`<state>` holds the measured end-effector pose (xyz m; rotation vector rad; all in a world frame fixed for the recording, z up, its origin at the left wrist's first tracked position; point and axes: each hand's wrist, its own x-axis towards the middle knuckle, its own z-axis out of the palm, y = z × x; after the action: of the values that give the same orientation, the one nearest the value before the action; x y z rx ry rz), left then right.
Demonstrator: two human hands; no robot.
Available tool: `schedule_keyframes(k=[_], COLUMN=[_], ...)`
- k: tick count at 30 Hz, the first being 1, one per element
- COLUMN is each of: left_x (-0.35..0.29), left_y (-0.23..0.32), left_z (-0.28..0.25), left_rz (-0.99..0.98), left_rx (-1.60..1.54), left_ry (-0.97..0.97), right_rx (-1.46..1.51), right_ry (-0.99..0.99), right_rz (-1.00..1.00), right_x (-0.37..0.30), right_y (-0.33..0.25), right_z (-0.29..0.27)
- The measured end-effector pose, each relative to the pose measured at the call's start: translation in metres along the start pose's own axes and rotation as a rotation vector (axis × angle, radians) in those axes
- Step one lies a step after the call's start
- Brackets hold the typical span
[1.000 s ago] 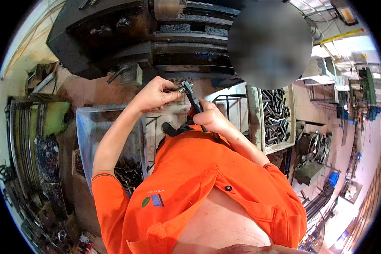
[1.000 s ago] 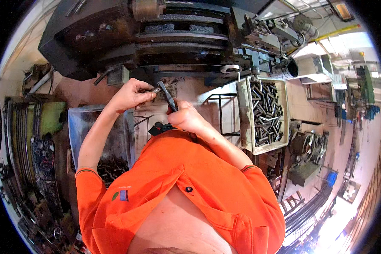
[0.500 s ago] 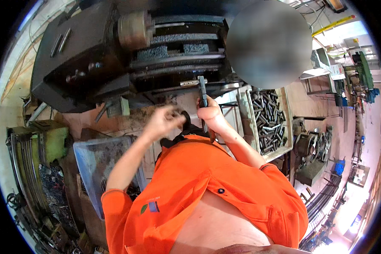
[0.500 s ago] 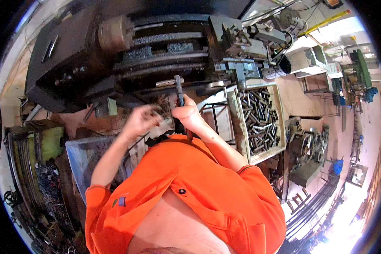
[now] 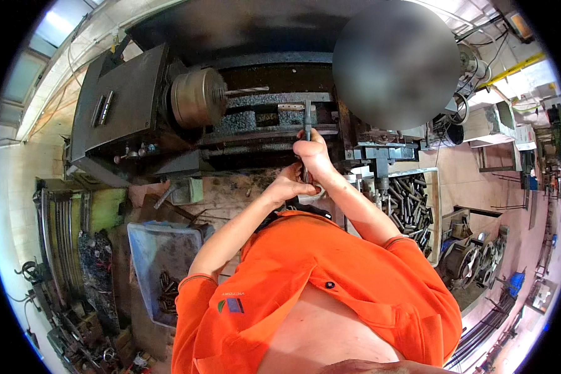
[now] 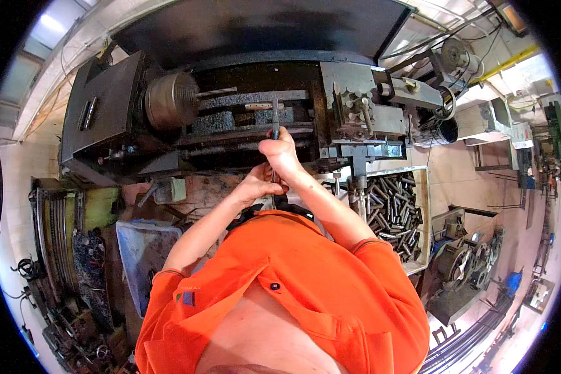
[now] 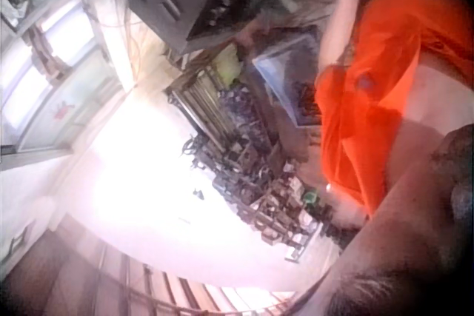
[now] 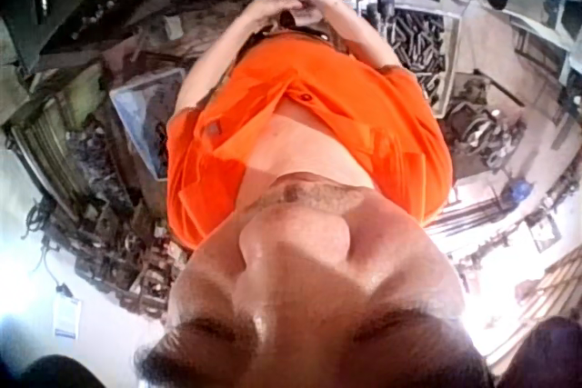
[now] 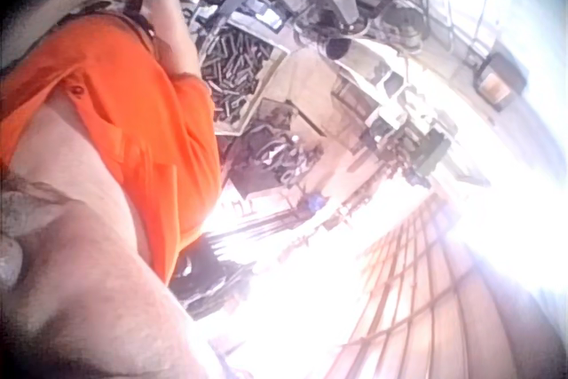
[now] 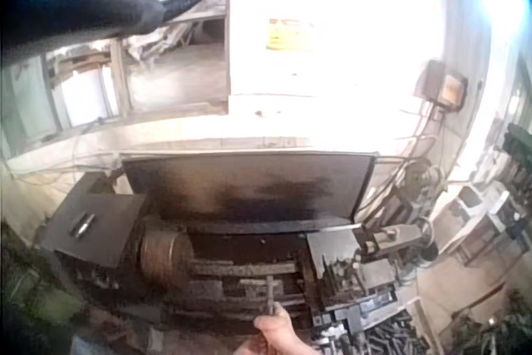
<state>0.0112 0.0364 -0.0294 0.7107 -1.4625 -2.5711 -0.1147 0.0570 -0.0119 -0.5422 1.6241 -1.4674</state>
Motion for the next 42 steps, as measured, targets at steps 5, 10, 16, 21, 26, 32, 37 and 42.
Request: schedule_keyframes(k=[5,10,16,21,26,32,37,42], left_x=[0.02,0.019,0.004,-0.006,-0.023,-0.007,-0.022,-0.01], left_y=[0.018,0.04,0.05,0.042,0.043,0.045,0.05,0.052], left_z=[0.002,-0.003,-0.013,-0.041,-0.063,-0.057,-0.066,-0.048], left_rz=[0.08,0.103,0.133,0.116,0.081,0.08,0.099,0.106], left_rx=[-0.097,-0.007,-0.128,-0.028,0.016,-0.056,-0.048,-0.052], left_ry=[0.002,0.01,-0.017,0.013,0.071,-0.104,0.039,-0.014], right_rx=[0.012,-0.016,-0.13,-0.259,-0.344,-0.091,-0.277,-0.078], right_ry=[-0.076,-0.042,-0.002,0.007,0.015,0.065,0.026,0.065], right_rz=[-0.04,-0.057,0.005,0.062,-0.04,0.125,-0.006,0.105], right_x=[0.004,0.017,0.023,0.028,0.019,0.012,0.018,0.017], right_y=[-0.033,-0.044,-0.044,-0.046,-0.051,-0.059,-0.053,-0.051], right_z=[-0.001,0.007,0.03,0.06,0.092,0.071,0.093,0.07])
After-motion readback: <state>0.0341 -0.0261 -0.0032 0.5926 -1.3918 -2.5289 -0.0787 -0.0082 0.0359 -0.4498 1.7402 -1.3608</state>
